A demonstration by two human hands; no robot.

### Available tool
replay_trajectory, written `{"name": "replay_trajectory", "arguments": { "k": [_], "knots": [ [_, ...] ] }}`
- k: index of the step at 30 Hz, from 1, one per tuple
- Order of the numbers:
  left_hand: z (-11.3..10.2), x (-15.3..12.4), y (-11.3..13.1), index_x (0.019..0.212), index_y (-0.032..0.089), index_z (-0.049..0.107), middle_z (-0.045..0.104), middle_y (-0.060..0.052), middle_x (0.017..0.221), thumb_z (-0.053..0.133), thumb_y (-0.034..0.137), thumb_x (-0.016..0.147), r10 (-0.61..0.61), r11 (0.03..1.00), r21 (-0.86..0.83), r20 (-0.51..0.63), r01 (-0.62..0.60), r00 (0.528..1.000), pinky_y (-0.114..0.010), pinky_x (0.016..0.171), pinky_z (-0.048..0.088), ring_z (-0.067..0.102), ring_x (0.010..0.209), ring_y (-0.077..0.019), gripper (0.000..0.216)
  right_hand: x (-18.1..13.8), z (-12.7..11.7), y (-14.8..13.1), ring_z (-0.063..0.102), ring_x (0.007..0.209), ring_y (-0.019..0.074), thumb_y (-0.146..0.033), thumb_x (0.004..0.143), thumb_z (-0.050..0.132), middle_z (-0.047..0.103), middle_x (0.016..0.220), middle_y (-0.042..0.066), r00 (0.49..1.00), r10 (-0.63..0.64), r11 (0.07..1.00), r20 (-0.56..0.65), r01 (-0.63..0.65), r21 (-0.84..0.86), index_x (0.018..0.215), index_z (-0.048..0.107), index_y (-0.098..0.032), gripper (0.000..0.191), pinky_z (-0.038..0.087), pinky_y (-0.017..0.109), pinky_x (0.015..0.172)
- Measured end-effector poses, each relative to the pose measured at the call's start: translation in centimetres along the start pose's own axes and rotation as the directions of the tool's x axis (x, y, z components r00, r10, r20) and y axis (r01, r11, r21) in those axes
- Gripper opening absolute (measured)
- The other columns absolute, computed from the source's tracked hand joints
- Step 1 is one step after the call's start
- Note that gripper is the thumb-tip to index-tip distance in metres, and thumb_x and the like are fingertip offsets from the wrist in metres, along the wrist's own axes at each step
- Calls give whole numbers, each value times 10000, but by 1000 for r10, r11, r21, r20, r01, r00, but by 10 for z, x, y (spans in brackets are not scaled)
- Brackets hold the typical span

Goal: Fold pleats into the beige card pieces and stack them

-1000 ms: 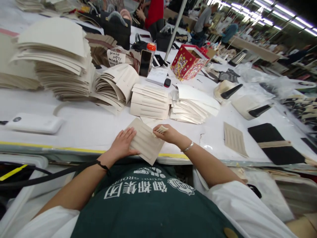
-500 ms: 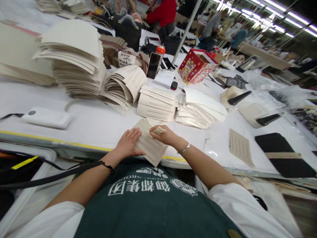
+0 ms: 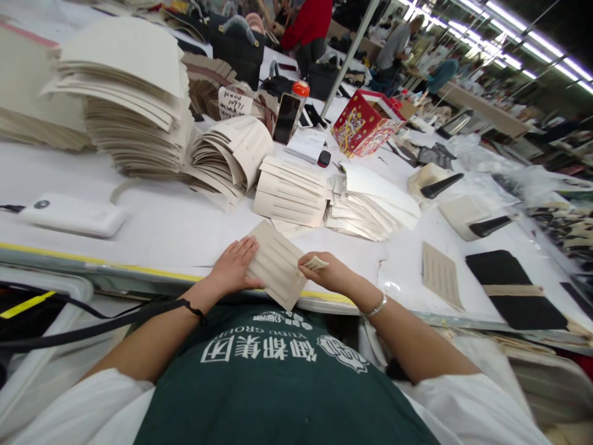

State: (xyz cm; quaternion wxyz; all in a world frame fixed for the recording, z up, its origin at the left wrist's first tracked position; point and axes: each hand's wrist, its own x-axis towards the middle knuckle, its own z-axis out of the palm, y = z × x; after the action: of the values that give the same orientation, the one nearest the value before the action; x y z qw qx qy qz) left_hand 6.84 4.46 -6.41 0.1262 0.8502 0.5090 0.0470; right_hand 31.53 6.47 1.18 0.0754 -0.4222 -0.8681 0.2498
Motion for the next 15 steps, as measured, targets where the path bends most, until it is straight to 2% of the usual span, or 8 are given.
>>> {"name": "replay_trajectory", "arguments": {
  "k": [2, 6, 8, 10, 13, 15],
  "knots": [
    [0, 0, 0, 1353, 88, 311, 262, -159, 1439, 595, 664, 594, -8, 1000, 0, 1, 8, 1000, -400, 1096, 162, 210, 1335, -279, 995, -2, 2, 0, 587, 627, 127, -227, 822, 507, 654, 706, 31, 1000, 0, 1000, -13, 0, 14, 802, 635, -178, 138, 438, 228, 612],
    [0, 0, 1, 1350, 103, 320, 274, -160, 1434, 595, 659, 595, -4, 1000, 3, -10, 4, 1000, -409, 1088, 182, 226, 1328, -286, 977, 49, 17, -10, 609, 766, 151, -237, 816, 521, 671, 828, 64, 986, -103, 993, -131, 109, 35, 850, 639, -167, 141, 449, 250, 717],
    [0, 0, 2, 1349, 98, 319, 275, -162, 1433, 592, 660, 599, -2, 1000, 7, -11, 2, 1000, -411, 1087, 183, 228, 1328, -285, 976, 61, 18, -12, 609, 804, 157, -227, 809, 527, 673, 859, 73, 981, -122, 991, -153, 129, 38, 851, 639, -157, 139, 447, 255, 747],
    [0, 0, 2, 1348, 84, 318, 267, -163, 1436, 591, 661, 600, -4, 1000, 9, -6, 4, 1000, -404, 1093, 171, 220, 1331, -280, 983, 46, 11, -9, 615, 743, 146, -230, 805, 530, 677, 807, 57, 993, -75, 995, -95, 81, 59, 845, 640, -159, 136, 456, 245, 701],
    [1, 0, 2, 1351, 72, 310, 252, -162, 1442, 585, 672, 599, -7, 1000, 3, 2, 7, 1000, -404, 1097, 161, 209, 1334, -281, 1000, 1, -4, -1, 599, 558, 116, -246, 820, 510, 646, 618, 5, 994, 41, 991, 106, -54, 124, 812, 637, -167, 149, 456, 215, 570],
    [1, 0, 2, 1352, 76, 308, 253, -162, 1442, 583, 677, 596, -5, 1000, -3, 4, 5, 1000, -411, 1095, 161, 208, 1334, -284, 1004, -10, -5, -1, 596, 521, 110, -259, 834, 492, 634, 582, -8, 988, 75, 982, 137, -98, 164, 818, 635, -171, 169, 456, 208, 546]
  ]
}}
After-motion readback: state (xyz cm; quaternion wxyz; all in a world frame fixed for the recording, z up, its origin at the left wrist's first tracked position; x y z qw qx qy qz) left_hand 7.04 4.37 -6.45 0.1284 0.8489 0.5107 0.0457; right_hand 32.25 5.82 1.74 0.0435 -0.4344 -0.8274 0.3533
